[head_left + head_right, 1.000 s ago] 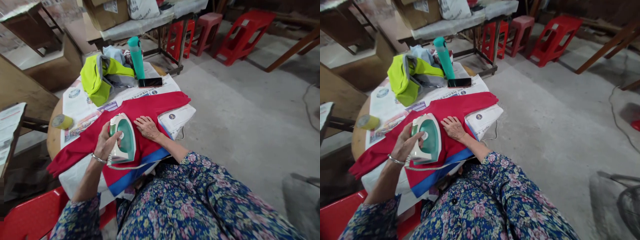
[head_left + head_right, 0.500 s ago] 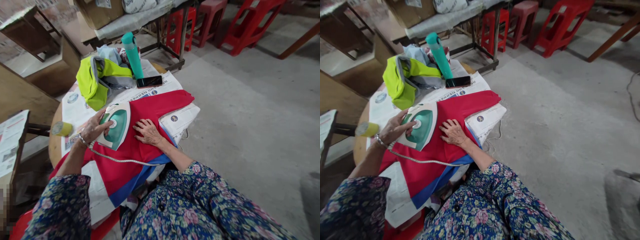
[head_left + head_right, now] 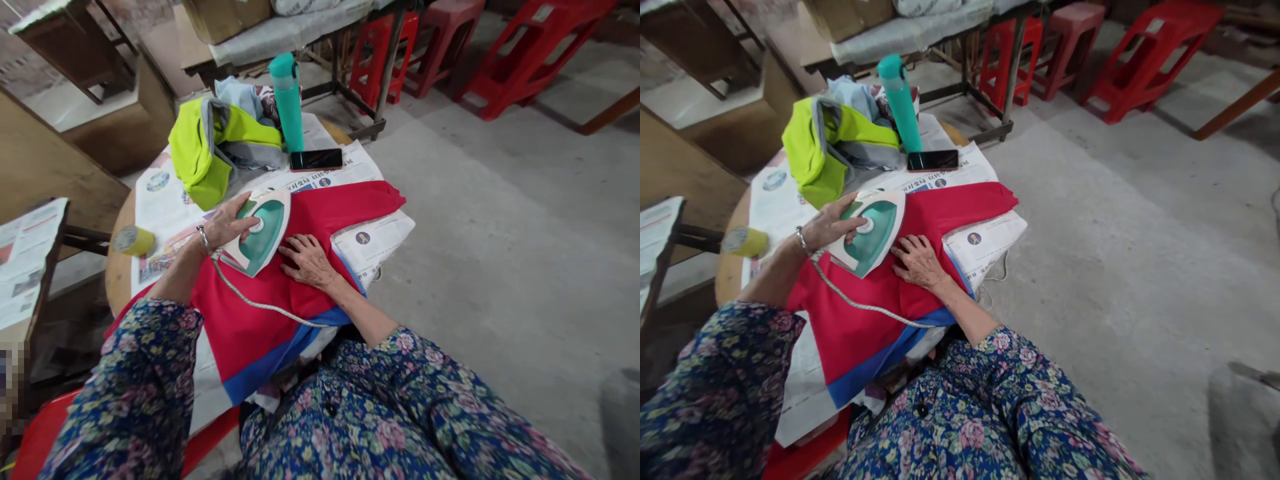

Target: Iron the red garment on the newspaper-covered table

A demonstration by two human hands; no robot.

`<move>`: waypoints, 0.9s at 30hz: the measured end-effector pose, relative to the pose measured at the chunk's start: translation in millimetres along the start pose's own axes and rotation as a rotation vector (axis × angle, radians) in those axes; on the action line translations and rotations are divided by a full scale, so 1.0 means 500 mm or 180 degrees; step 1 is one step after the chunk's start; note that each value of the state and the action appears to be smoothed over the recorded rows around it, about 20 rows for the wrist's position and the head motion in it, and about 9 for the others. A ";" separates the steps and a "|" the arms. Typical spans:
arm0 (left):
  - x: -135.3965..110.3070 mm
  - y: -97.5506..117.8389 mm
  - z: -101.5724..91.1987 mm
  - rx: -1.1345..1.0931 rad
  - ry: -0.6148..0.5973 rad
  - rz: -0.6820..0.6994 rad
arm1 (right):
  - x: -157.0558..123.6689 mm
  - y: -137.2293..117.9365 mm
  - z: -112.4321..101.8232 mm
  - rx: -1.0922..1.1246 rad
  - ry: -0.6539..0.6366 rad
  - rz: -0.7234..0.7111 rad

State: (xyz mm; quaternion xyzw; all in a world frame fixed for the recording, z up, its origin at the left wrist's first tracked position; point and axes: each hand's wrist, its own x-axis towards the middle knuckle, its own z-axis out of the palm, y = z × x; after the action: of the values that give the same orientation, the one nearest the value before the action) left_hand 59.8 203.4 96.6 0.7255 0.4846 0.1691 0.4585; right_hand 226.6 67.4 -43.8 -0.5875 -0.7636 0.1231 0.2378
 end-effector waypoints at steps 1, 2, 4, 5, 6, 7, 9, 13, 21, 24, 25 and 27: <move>-0.006 -0.006 0.002 -0.0018 0.0124 0.0010 | 0.000 0.002 0.001 0.0006 0.0013 -0.0012; -0.016 -0.012 0.003 -0.0047 0.0288 0.0000 | 0.000 0.004 0.003 0.0011 0.0037 -0.0022; -0.042 -0.027 0.004 -0.0101 0.0630 -0.0073 | 0.000 0.007 0.008 0.0011 0.0110 -0.0042; -0.059 -0.035 0.003 -0.0113 0.0775 -0.0138 | 0.000 0.009 0.011 0.0003 0.0149 -0.0053; -0.078 -0.043 0.002 -0.0120 0.0900 -0.0208 | 0.001 0.010 0.013 -0.0014 0.0182 -0.0058; -0.100 -0.051 0.000 -0.0125 0.1011 -0.0273 | 0.001 0.010 0.015 -0.0037 0.0206 -0.0055; -0.148 -0.066 -0.003 -0.0148 0.1222 -0.0370 | 0.002 0.009 0.018 -0.0092 0.0224 -0.0041; -0.254 -0.087 0.008 -0.0442 0.1585 -0.0578 | 0.001 0.007 0.018 -0.0165 0.0198 -0.0039; -0.344 -0.082 0.069 -0.2285 0.1735 -0.1537 | -0.007 0.014 0.029 -0.0211 0.0305 -0.0056; -0.309 -0.081 0.062 -0.2209 0.1730 -0.1391 | -0.009 0.019 0.030 -0.0238 0.0328 -0.0078; -0.291 -0.083 0.055 -0.2190 0.1754 -0.1355 | -0.009 0.019 0.029 -0.0248 0.0321 -0.0081; -0.248 -0.086 0.035 -0.2214 0.1868 -0.1310 | -0.010 0.020 0.027 -0.0266 0.0290 -0.0074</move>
State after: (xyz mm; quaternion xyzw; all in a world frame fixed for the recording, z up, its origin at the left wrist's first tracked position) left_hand -10.6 92.8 76.3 0.3408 0.6412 0.4237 0.5415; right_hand 229.0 66.6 -60.9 -0.5930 -0.7633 0.0614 0.2490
